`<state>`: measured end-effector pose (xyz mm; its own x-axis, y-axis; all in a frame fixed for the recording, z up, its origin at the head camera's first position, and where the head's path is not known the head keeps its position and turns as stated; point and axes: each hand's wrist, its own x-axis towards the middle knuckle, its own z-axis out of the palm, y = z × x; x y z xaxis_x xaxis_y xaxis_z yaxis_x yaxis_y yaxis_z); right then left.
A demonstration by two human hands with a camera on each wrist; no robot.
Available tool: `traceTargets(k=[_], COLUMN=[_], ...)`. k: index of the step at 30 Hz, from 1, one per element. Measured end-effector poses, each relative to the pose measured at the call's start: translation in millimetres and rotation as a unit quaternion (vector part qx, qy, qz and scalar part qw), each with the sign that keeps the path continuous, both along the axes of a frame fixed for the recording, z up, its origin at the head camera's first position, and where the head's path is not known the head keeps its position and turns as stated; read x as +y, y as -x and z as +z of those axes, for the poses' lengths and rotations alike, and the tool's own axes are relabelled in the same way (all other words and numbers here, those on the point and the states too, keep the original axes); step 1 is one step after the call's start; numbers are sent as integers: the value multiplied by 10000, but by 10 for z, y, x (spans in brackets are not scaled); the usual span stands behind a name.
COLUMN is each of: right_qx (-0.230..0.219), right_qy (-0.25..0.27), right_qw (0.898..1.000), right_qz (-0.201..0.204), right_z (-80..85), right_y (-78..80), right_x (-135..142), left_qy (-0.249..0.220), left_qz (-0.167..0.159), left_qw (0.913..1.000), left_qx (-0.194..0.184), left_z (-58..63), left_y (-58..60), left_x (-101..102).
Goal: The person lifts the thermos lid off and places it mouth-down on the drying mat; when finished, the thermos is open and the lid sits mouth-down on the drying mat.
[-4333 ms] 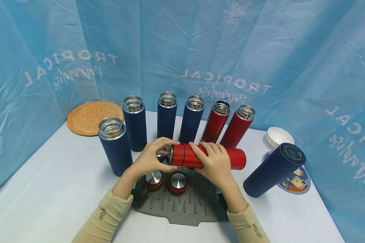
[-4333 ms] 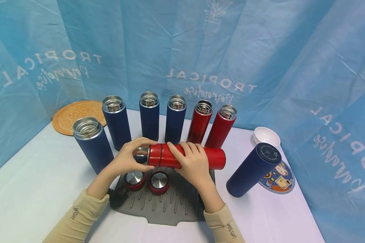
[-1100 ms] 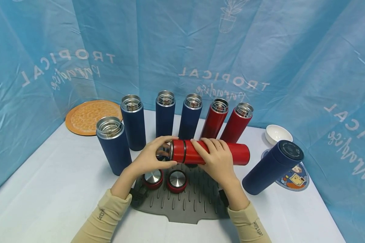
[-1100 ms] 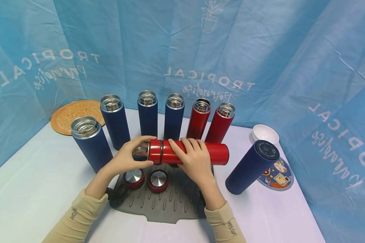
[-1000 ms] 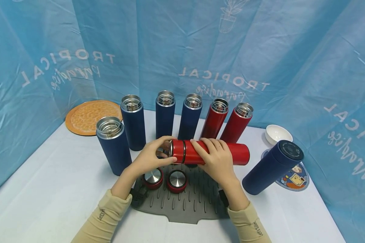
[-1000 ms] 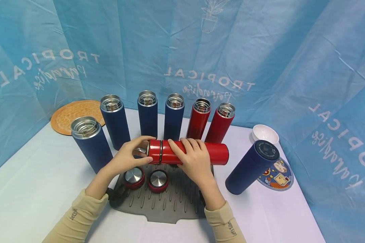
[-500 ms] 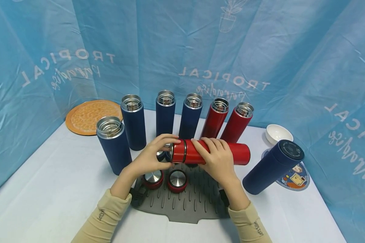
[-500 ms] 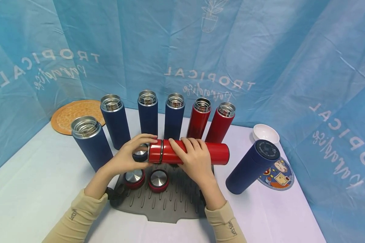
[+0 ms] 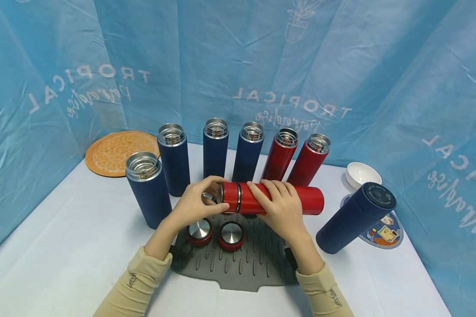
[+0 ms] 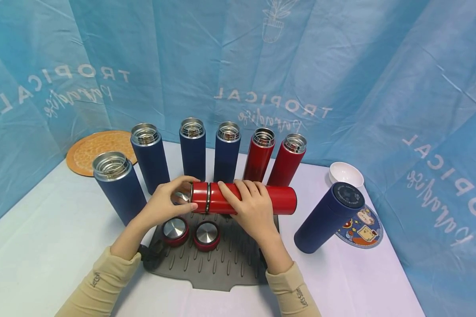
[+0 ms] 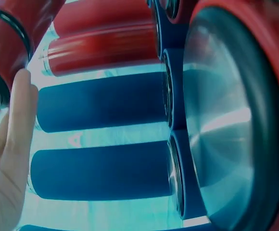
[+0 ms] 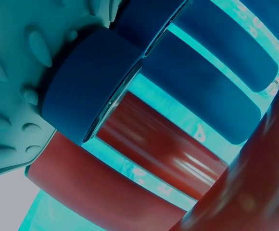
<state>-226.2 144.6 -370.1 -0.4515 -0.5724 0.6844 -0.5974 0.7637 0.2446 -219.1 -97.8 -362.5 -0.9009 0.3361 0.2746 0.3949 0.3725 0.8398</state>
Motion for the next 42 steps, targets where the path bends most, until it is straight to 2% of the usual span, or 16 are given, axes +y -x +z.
traceTargets(k=[5,8,10,13,16,17,19,23,26,30,33,38,42], right_qx=[48,102,141,159,-69,-196,-471,-835,-933,-1019,-1054,-1041,-1185], right_qy=[-5,18,138,607,1565,1989,2916,4431,5112,5753,6082,6391,6627], right_qw=[10000,9999,9997,9976,9866,9785,9535,8862,8419,7947,7709,7465,7217], right_qz=[12,-70,-145,-301,-450,-511,-606,-1066,-1454,-1644,-1574,-1530,-1608], right_z=[-5,12,25,34,28,24,14,-10,-47,-116,-168,-227,-234], right_y=[10,6,9,25,54,65,91,162,230,306,342,384,396], right_x=[-2,9,26,64,118,139,184,287,373,480,538,605,639], left_qy=[188,2,-137,-372,-488,-485,-416,-227,-29,143,203,226,267], left_qz=[571,711,754,747,724,728,753,722,686,663,626,469,257], left_qw=[9975,9954,9947,9946,9945,9944,9945,9953,9962,9964,9965,9971,9983], left_qx=[-368,-641,-680,-620,-581,-584,-595,-598,-541,-510,-517,-555,-455], left_z=[14,15,5,-9,-7,-3,10,34,37,27,22,27,10], left_y=[-2,3,12,29,38,38,33,21,19,23,26,14,7], left_x=[36,32,14,-15,-33,-36,-43,-45,-40,-32,-26,-7,20])
